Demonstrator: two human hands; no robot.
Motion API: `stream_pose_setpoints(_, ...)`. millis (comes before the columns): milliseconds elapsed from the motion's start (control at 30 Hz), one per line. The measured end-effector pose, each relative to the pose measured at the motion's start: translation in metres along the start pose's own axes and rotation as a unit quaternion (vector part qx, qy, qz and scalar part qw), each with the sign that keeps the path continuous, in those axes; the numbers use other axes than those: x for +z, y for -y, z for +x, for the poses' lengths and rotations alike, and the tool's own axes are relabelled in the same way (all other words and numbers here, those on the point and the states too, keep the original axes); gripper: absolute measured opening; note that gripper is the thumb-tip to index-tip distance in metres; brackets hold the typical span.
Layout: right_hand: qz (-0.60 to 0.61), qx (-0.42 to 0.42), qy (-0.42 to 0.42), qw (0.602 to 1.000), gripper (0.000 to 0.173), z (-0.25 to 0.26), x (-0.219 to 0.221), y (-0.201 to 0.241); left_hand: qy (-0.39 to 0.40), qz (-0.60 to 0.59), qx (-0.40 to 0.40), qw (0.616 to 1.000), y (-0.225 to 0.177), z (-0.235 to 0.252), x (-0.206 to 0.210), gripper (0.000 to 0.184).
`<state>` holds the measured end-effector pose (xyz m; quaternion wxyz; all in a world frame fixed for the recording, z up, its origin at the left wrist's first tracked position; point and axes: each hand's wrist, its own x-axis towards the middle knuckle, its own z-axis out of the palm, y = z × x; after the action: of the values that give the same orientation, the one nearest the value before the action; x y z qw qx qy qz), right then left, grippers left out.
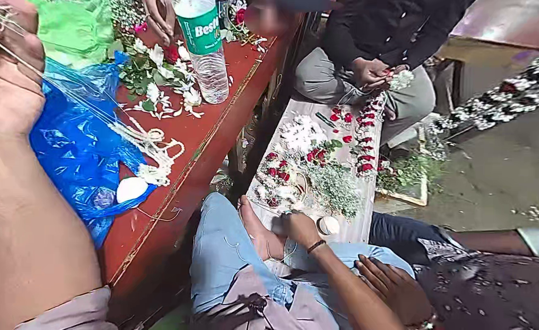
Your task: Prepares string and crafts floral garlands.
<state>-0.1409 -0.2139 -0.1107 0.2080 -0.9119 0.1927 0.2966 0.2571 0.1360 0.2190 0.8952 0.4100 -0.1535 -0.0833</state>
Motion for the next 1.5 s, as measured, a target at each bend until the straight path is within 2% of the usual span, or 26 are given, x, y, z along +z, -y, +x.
stream_pose_setpoints(67, -0.055, 0.052, -0.029, 0.997, 0.039, 0.0, 0.036, -0.022, 0.017, 0.032, 0.001, 0.999, 0.003, 0.006, -0.024, 0.025)
stream_pose_setpoints(200, -0.042, 0.057, -0.006, 0.997, 0.061, 0.013, 0.038, -0.028, 0.01, 0.076, 0.001, 0.997, 0.014, 0.006, -0.03, 0.024)
stream_pose_setpoints(300, -0.02, 0.032, -0.003, 0.999, 0.069, 0.026, 0.036, -0.039, -0.023, 0.15, -0.013, 0.988, 0.02, -0.005, -0.003, 0.018)
stream_pose_setpoints(367, -0.045, -0.003, -0.008, 0.999, 0.07, 0.027, 0.036, -0.041, -0.052, 0.194, -0.019, 0.979, 0.024, -0.013, 0.016, 0.015)
stream_pose_setpoints(467, -0.05, -0.042, 0.021, 0.998, 0.068, 0.02, 0.026, -0.035, -0.035, 0.197, -0.025, 0.979, 0.033, -0.012, 0.026, 0.016)
stream_pose_setpoints(600, 0.096, -0.057, 0.01, 0.994, 0.047, 0.024, 0.0, -0.054, 0.004, 0.226, -0.044, 0.973, 0.037, -0.005, 0.036, 0.021)
stream_pose_setpoints(667, 0.096, -0.084, 0.094, 0.987, 0.052, 0.031, -0.006, -0.057, -0.012, 0.228, -0.046, 0.973, 0.035, -0.004, 0.037, 0.022)
stream_pose_setpoints(733, 0.106, -0.135, 0.174, 0.97, 0.049, 0.039, 0.012, -0.056, -0.024, 0.214, -0.049, 0.975, 0.034, -0.001, 0.033, 0.022)
stream_pose_setpoints(767, 0.122, -0.148, 0.185, 0.964, 0.05, 0.045, 0.023, -0.06, -0.02, 0.203, -0.049, 0.978, 0.035, 0.002, 0.031, 0.022)
stream_pose_setpoints(833, 0.192, -0.148, 0.169, 0.955, 0.054, 0.052, 0.034, -0.072, -0.012, 0.187, -0.054, 0.981, 0.038, 0.001, 0.026, 0.023)
stream_pose_setpoints(900, 0.286, -0.113, 0.167, 0.937, 0.063, 0.043, 0.039, -0.073, -0.011, 0.172, -0.064, 0.983, 0.036, -0.006, 0.019, 0.025)
stream_pose_setpoints(1000, 0.381, -0.087, 0.125, 0.912, 0.071, 0.025, 0.03, -0.066, -0.02, 0.117, -0.061, 0.991, 0.03, -0.006, 0.02, 0.028)
stream_pose_setpoints(1067, 0.431, -0.129, 0.093, 0.888, 0.084, -0.002, 0.006, -0.051, -0.016, 0.081, -0.068, 0.994, 0.031, -0.005, 0.019, 0.032)
stream_pose_setpoints(1133, 0.496, -0.22, 0.085, 0.836, 0.09, -0.031, -0.029, -0.019, -0.007, 0.052, -0.075, 0.996, 0.034, -0.003, 0.017, 0.034)
stream_pose_setpoints(1233, 0.566, -0.361, 0.078, 0.738, 0.088, -0.061, -0.089, 0.051, 0.016, 0.032, -0.08, 0.996, 0.039, -0.004, 0.014, 0.036)
stream_pose_setpoints(1300, 0.572, -0.417, 0.065, 0.703, 0.077, -0.071, -0.129, 0.102, 0.052, 0.026, -0.084, 0.995, 0.042, -0.005, 0.01, 0.033)
stream_pose_setpoints(1400, 0.595, -0.433, 0.066, 0.674, 0.059, -0.072, -0.173, 0.166, 0.114, 0.017, -0.087, 0.99, 0.044, -0.01, 0.003, 0.024)
stream_pose_setpoints(1500, 0.617, -0.442, 0.071, 0.647, 0.065, -0.054, -0.195, 0.206, 0.162, 0.006, -0.088, 0.983, 0.05, -0.011, -0.001, 0.014)
